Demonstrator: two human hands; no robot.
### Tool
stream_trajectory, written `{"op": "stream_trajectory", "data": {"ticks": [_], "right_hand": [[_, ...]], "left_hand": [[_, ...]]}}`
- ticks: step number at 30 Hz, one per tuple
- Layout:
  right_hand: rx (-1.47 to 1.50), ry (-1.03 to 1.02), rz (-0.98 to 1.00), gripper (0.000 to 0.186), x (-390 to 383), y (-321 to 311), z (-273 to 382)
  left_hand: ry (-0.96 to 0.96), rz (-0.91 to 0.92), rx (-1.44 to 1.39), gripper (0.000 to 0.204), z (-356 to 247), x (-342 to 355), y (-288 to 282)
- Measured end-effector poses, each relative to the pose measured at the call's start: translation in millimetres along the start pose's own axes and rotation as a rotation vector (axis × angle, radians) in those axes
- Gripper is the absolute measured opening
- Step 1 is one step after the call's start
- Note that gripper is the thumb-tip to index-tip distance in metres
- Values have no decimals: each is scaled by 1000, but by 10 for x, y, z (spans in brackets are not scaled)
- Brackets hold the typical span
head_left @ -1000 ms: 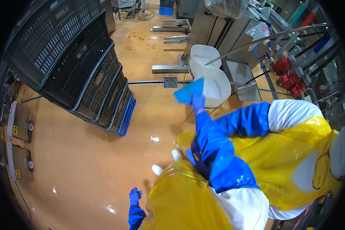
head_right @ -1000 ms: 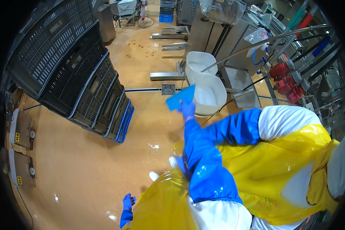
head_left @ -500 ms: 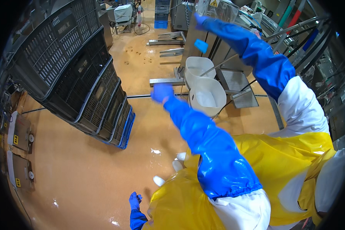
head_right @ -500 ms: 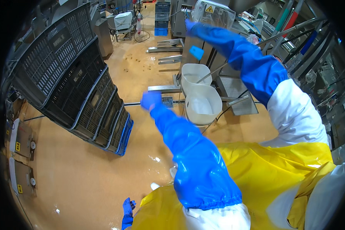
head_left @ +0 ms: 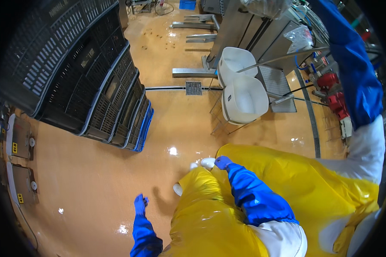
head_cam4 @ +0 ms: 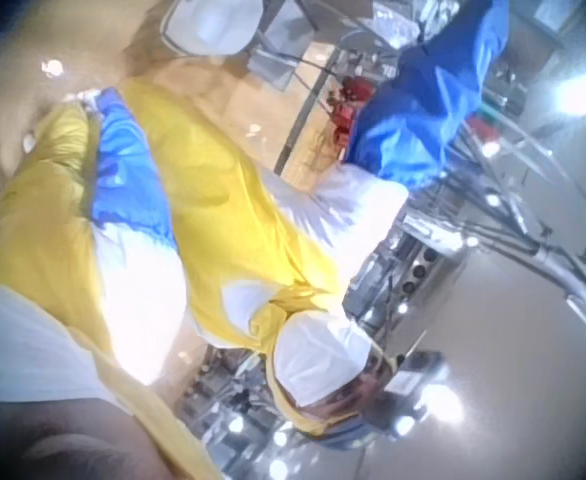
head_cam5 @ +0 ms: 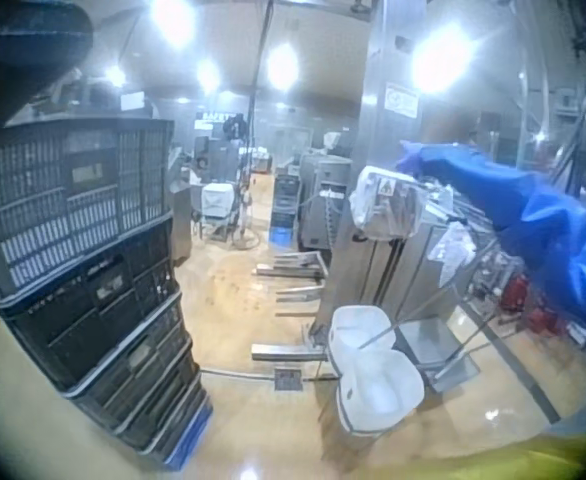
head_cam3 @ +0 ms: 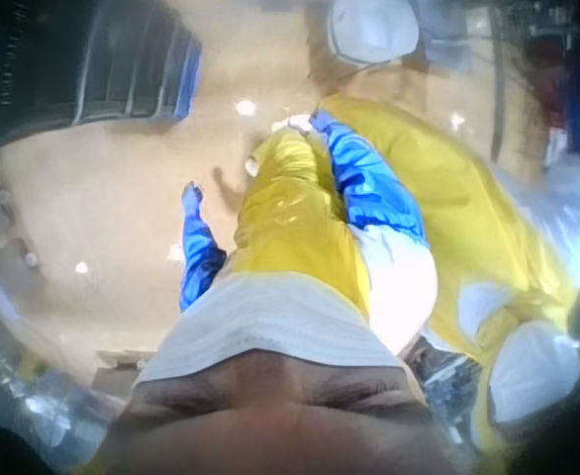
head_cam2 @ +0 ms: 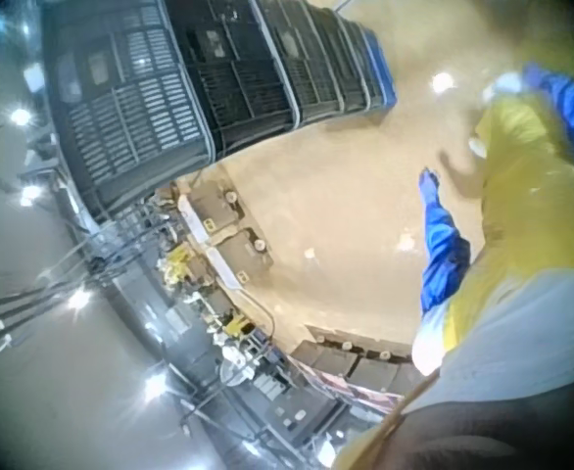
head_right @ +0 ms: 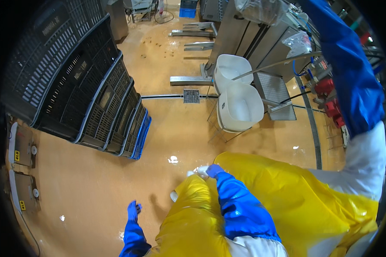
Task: The person gathers metal rods from a crate and places them into a metal bin. They then walk to a workstation where another worker is present, pick up a blue card, and place it into a bucket. Finally, the person walks to a machine and adjusts a blue hose connected to it.
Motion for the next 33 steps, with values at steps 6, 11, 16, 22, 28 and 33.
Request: {"op": "stream_trajectory", "data": {"ticks": [6,11,16,22,28,33], "right_hand": [[391,260,150,39,162,271,-777],[447,317,216,39,1148,-86,-805],[597,97,11,27,2446,-1040,-117],[822,-5,-122,25,3707,-2641,680],[1206,77,-307,23,5152,-3531,483],[1319,108,-564,22,6843,-4138,-482]], "left_hand": [[265,336,129,31,-1843,771,2110],[233,462,171,34,-2606,1273,2849],[121,396,259,33,-3318,1954,3053],[175,437,310,33,-4579,3106,3951],[38,447,307,32,-5486,4850,5125],[224,573,384,32,-6236,5871,6005]]}}
Point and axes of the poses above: each hand's wrist, its own x-axis towards the middle knuckle, its own y-axis out of the palm, z = x × y, the point moved 10 cm from there along x, towards the middle knuckle, and after that the axes turned 5 degrees about z, right-handed, at the moved point
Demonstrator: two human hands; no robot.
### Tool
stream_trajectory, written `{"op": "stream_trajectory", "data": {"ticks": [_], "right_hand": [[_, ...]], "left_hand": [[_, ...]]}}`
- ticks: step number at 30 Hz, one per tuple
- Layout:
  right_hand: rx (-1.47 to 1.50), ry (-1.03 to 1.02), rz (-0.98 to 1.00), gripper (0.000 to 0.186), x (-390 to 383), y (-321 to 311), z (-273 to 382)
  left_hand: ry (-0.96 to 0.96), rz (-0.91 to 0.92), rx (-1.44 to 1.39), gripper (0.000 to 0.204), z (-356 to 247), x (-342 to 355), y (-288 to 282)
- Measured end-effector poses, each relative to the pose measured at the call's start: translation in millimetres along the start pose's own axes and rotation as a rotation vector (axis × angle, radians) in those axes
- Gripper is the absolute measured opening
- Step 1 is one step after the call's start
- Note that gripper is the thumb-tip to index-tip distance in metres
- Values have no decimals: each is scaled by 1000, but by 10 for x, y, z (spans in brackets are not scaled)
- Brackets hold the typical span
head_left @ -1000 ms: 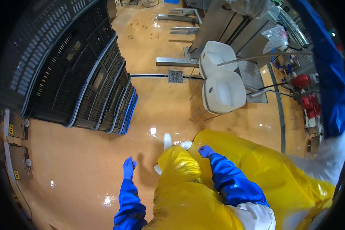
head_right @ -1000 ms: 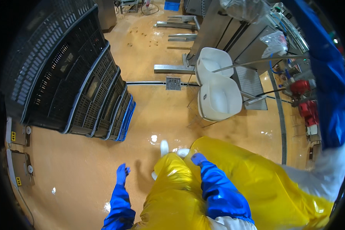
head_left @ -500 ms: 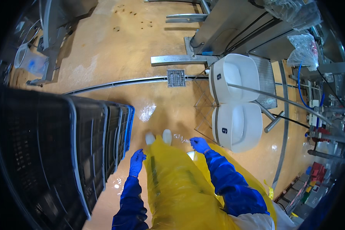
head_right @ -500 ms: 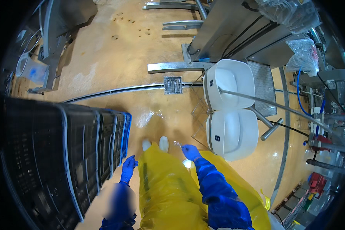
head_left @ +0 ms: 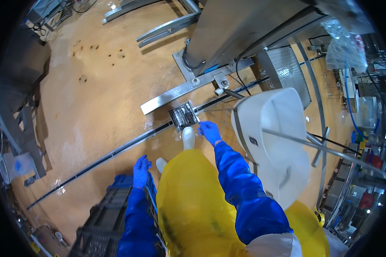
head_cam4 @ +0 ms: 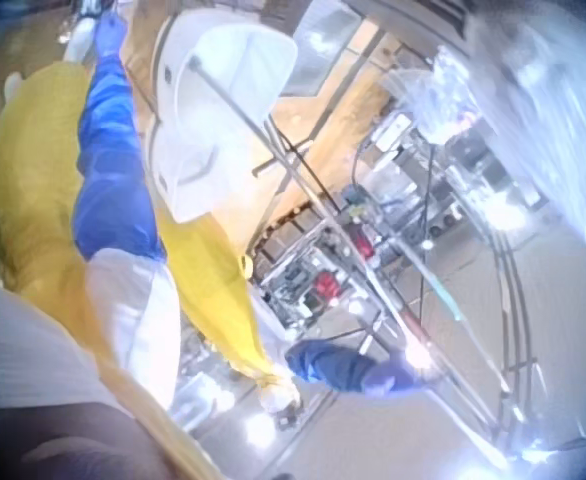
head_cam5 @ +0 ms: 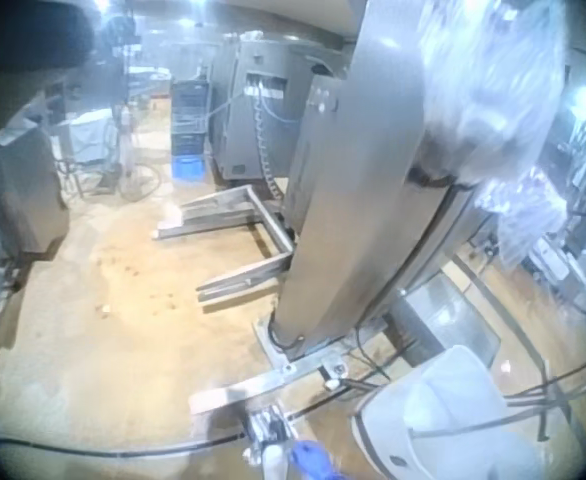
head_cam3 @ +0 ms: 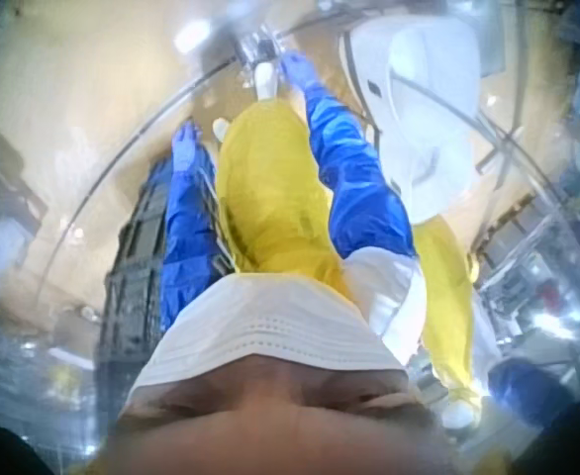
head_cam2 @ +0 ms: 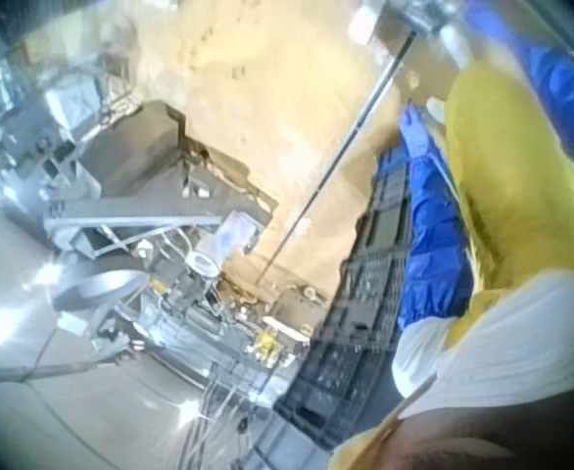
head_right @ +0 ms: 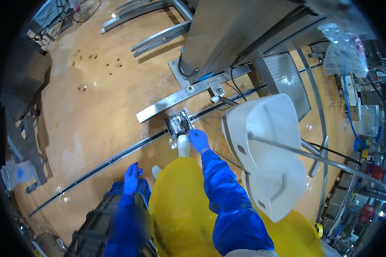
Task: The person gathers metal rods from a crate and places them into a metal bin. They then walk to a workstation where another worker is present, pick up a blue card, and place it into a bucket. Finally, the person walks to a machine and adjusts a blue hose connected to it.
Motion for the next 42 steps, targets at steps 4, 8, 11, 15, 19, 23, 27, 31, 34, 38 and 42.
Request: {"op": "stream_trajectory", "data": {"ticks": [4,8,11,15,19,23,27,31,34,38,42], "right_hand": [[177,58,-240,22,1873,-475,-398],[254,165,-299,28,3255,-959,-973],[273,110,-314,37,4032,-1163,-1200],[576,90,-502,61,4581,-1387,-1416],[556,-119,-553,65,4551,-1215,-1019],[558,-120,-528,75,4454,-1185,-919],[605,-187,-476,79,4570,-1217,-1089],[657,-111,-428,79,4592,-1177,-1089],[679,-247,-407,76,4546,-1245,-928],[722,-235,-436,74,4630,-1299,-1094],[704,-41,-371,60,4714,-1266,-1242]], "left_hand": [[5,-29,150,31,69,708,-341],[15,-97,481,32,876,964,-1120],[-176,-216,446,30,1662,921,-1445],[-488,-176,394,31,1988,907,-1309],[-515,-245,185,32,2224,759,-1170],[-480,-141,198,33,1749,1081,-742],[-412,-149,230,35,1246,1399,-624],[-361,-185,195,35,1399,1376,-872],[-388,-132,222,35,1627,1272,-843],[-464,-71,268,35,1913,1190,-750],[-479,-68,284,32,2033,1261,-727]]}}
Point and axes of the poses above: each hand's wrist, its own x-axis towards the middle knuckle, its own y-axis out of the palm, z = x × y, the point moved 10 cm from there along x, towards the middle knuckle, and after that the axes turned 5 degrees about z, right-handed, at the moved point
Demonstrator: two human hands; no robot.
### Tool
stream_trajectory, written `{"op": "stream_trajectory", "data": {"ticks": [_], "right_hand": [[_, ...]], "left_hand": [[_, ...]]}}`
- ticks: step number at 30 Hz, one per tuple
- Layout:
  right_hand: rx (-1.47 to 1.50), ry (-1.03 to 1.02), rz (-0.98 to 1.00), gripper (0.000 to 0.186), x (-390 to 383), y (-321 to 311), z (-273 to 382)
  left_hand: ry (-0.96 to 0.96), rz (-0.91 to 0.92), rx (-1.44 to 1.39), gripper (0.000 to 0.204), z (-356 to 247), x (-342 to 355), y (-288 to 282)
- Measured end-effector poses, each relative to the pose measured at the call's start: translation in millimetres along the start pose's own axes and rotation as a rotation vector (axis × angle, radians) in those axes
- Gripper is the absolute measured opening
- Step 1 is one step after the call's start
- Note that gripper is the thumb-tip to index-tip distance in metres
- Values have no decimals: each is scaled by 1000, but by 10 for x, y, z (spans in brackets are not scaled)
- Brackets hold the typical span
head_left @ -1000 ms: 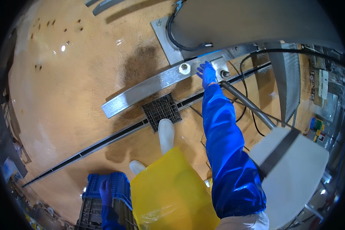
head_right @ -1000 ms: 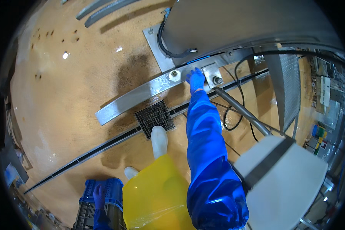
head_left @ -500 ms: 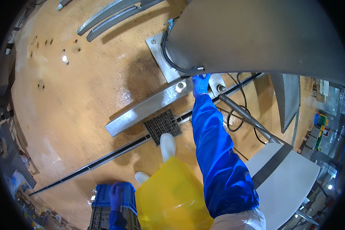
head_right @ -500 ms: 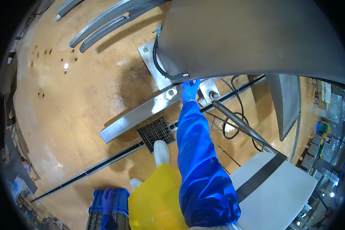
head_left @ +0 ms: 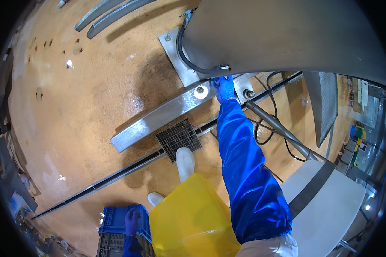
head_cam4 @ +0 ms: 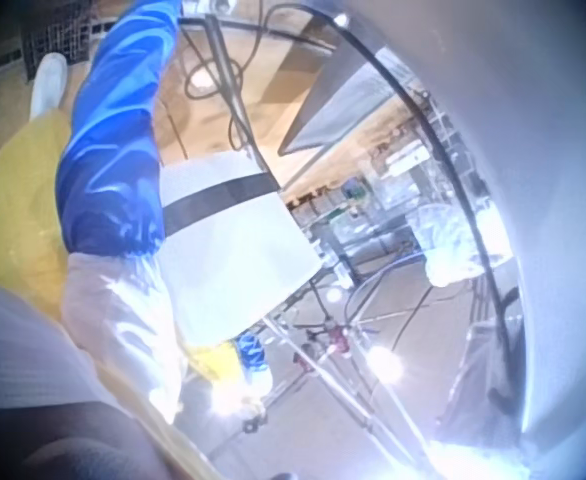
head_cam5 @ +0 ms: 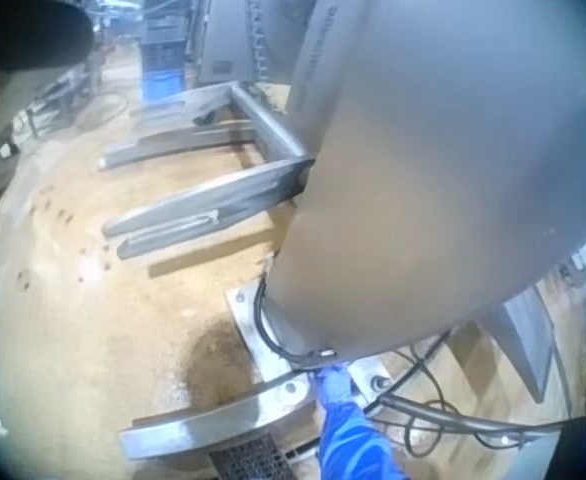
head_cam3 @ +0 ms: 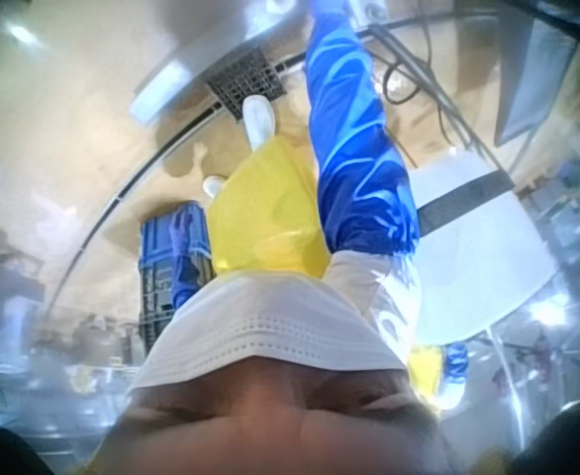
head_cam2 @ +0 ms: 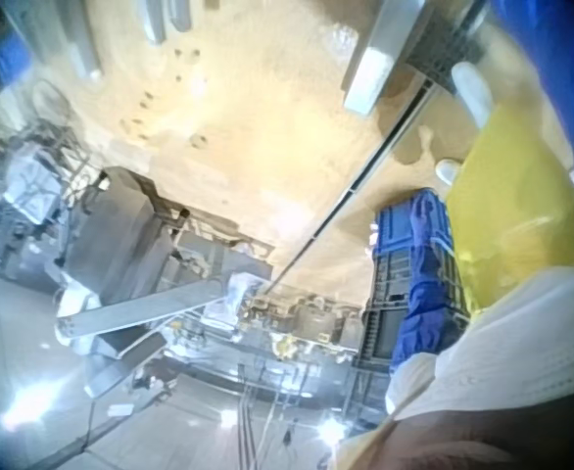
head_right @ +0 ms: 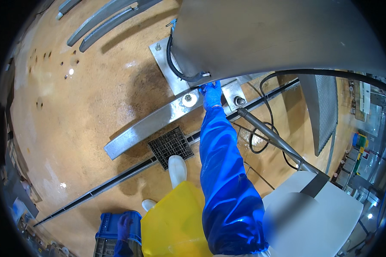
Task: The person gathers metal rods from a crate and places them into a metal bin. They then walk to a workstation where another worker is present, pick up a blue card, and place it into a bucket. Finally, the person walks to a machine and adjusts a blue hose connected to it.
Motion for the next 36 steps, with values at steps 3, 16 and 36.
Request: {"op": "stream_trajectory", "data": {"ticks": [3,16,36], "right_hand": [[68,-40,-9,79,-41,28,111],[-270,-527,-283,55,-726,-101,515],[-541,-632,-478,41,-7093,-913,3752]], "left_hand": [[6,-5,-23,32,13,45,11],[119,98,-17,32,-840,-34,130],[466,282,404,33,-3299,-3292,492]]}}
Point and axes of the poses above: each hand's wrist, its own x-axis towards the middle knuckle, its own y-axis out of the palm, z = x × y, the point moved 10 cm from there along x, towards the middle knuckle, and after that the axes turned 5 degrees about z, right-handed, at the moved point
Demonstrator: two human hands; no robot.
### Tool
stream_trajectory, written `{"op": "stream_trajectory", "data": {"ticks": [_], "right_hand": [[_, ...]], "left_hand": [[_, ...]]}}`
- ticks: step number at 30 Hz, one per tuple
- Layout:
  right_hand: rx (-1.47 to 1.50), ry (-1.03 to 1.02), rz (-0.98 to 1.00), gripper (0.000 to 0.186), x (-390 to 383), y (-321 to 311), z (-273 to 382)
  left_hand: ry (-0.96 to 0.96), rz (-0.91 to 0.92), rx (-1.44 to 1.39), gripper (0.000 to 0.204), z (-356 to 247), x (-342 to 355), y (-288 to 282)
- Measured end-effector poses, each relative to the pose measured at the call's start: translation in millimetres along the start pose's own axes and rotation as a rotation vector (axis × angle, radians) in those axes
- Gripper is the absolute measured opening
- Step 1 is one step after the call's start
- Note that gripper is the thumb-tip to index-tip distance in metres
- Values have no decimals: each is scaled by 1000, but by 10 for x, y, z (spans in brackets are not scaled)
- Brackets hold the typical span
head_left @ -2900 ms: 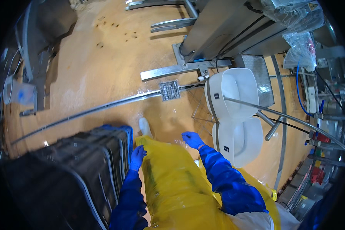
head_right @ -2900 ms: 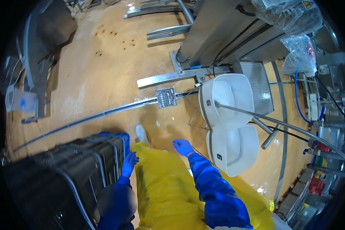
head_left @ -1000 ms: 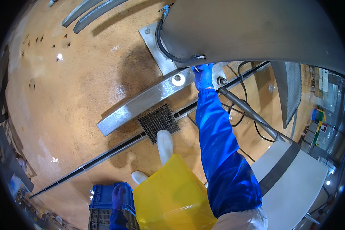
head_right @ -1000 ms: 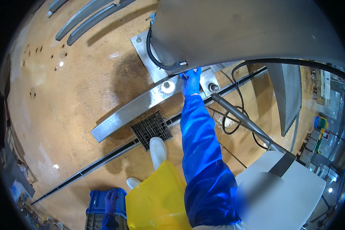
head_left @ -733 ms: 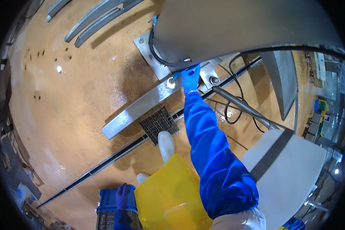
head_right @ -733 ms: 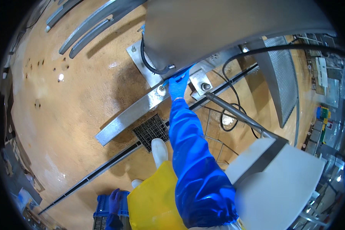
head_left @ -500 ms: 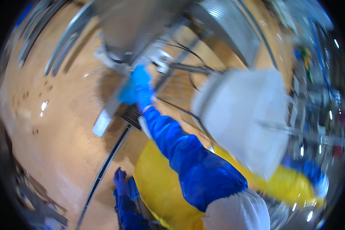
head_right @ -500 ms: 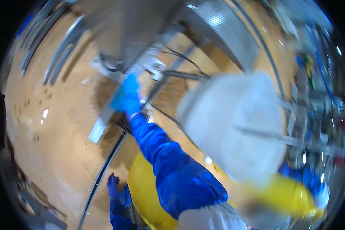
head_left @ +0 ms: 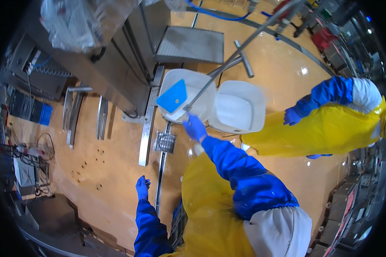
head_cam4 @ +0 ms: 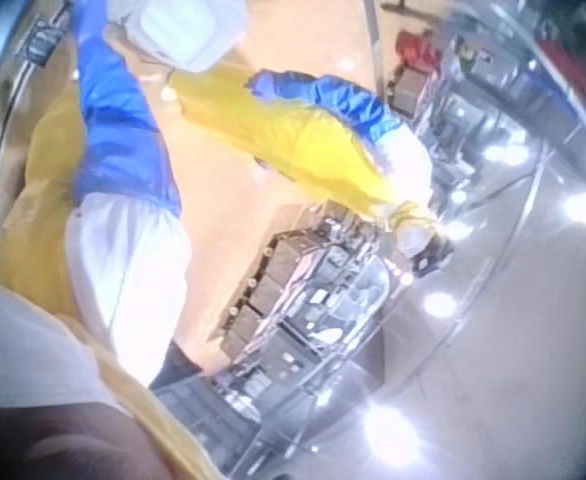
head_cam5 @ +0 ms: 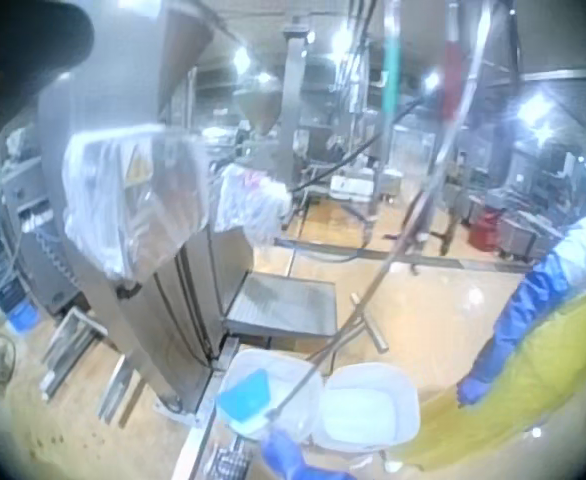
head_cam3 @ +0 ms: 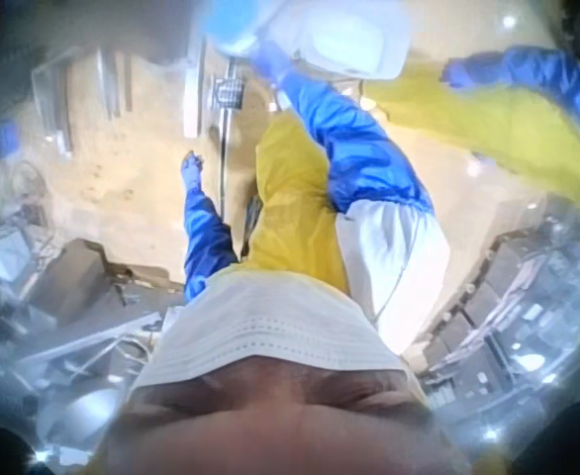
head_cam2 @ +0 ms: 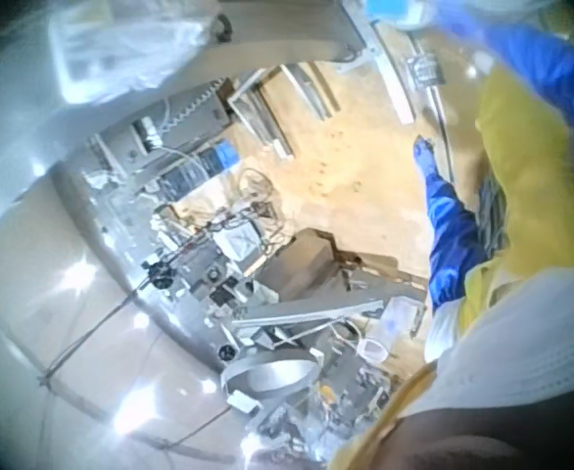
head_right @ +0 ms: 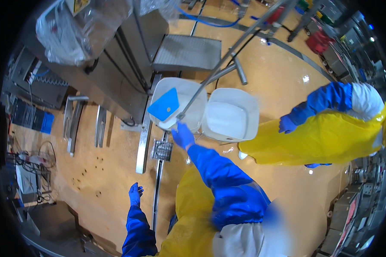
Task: The person gathers metal rods from a crate and places them into a metal bin. They then walk to a workstation where another worker is present, pick up a blue card, and place it into a bucket. Finally, the person walks to a machine and adjusts a blue hose connected to it.
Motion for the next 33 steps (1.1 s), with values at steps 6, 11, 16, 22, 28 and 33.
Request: {"op": "stream_trajectory", "data": {"ticks": [6,11,16,22,28,33], "right_hand": [[822,469,579,44,-824,-1056,1393],[370,-189,638,39,-671,-2243,2332],[-3,159,748,32,-1430,-2495,-492],[-361,677,1047,26,-2970,-3921,-2676],[-404,603,1096,32,-3153,-4487,-2610],[-251,488,1042,38,-3273,-4386,-2436]], "left_hand": [[-57,13,31,32,396,-560,690],[-133,17,35,37,1125,-1204,1375],[126,-137,36,33,1551,-1687,2257],[137,101,122,28,1548,-2428,4133],[176,103,73,36,1743,-3059,4878],[243,-120,-31,40,2063,-3919,4541]]}}
Point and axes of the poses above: each hand's wrist, its own x-axis towards the middle knuckle, its own y-axis out of the palm, z = x × y, the point moved 10 cm from there along x, towards the middle knuckle, and after that the axes turned 5 degrees about z, right-handed, at the moved point
